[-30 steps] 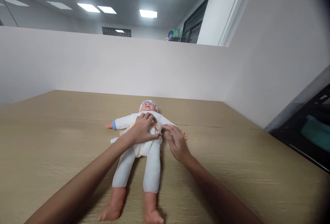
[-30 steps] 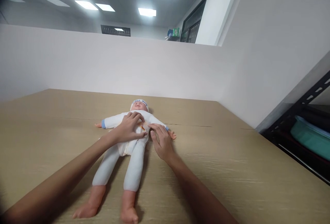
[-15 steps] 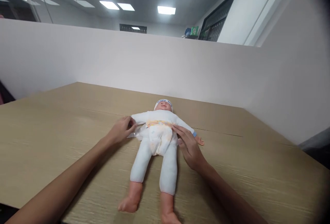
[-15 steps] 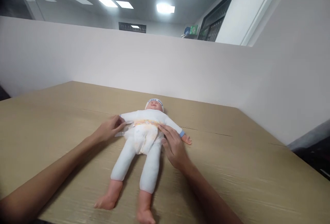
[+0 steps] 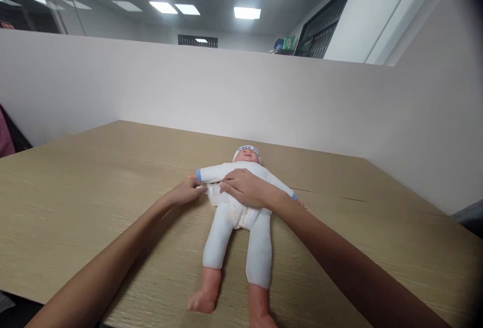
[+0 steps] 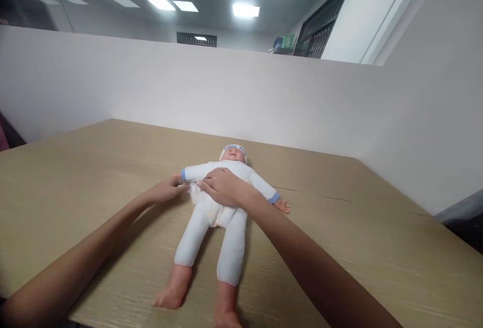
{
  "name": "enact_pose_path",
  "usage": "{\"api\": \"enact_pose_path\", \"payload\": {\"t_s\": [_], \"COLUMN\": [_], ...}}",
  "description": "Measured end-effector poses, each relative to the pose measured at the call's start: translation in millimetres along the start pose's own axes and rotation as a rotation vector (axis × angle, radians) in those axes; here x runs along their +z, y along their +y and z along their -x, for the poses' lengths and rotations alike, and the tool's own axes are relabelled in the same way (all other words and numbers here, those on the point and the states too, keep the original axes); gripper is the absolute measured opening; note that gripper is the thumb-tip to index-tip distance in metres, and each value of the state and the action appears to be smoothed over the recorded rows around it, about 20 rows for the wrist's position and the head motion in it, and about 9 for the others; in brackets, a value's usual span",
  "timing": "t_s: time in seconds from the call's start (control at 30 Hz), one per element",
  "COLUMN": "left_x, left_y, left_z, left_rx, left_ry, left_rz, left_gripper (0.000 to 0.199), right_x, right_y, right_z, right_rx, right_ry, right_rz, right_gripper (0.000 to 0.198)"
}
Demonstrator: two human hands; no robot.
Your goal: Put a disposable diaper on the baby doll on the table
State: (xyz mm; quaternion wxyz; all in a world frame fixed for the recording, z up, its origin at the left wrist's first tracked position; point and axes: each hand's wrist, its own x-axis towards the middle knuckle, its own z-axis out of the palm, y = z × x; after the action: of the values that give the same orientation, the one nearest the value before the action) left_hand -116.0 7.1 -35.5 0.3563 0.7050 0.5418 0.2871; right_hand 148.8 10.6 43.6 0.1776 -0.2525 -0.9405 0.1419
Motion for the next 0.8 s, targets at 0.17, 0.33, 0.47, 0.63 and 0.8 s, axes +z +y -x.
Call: {"api": "enact_pose_path", "payload": {"t_s": [0.17, 0.33, 0.47, 0.63, 0.8], "left_x": [5, 29, 46, 62, 68], "left_y": [22, 39, 53, 64, 61], "left_z": [-14, -26, -27, -25, -25], "left_rx": [0.037, 0.071, 0.097, 0.145, 0.242], "left_ry": [0.034, 0.061, 0.062, 0.069, 0.103], "left_rz": [0.26, 0.401, 0.455, 0.484, 0.532], "left_gripper": [0.043, 0.042, 0.043, 0.051, 0.064], "right_x": [10, 15, 18, 17, 17], "right_y": [21, 21, 27, 35, 32], "right_z": [-15, -8, 4, 16, 15], "right_rx": [0.057, 0.115, 0.344, 0.365, 0.349], "right_ry": [-0.06, 0.262, 0.574, 0.47, 0.373], "right_rz": [0.029, 0.036, -0.109, -0.239, -0.246], "right_gripper": [0.047, 0.032, 0.034, 0.045, 0.047]}}
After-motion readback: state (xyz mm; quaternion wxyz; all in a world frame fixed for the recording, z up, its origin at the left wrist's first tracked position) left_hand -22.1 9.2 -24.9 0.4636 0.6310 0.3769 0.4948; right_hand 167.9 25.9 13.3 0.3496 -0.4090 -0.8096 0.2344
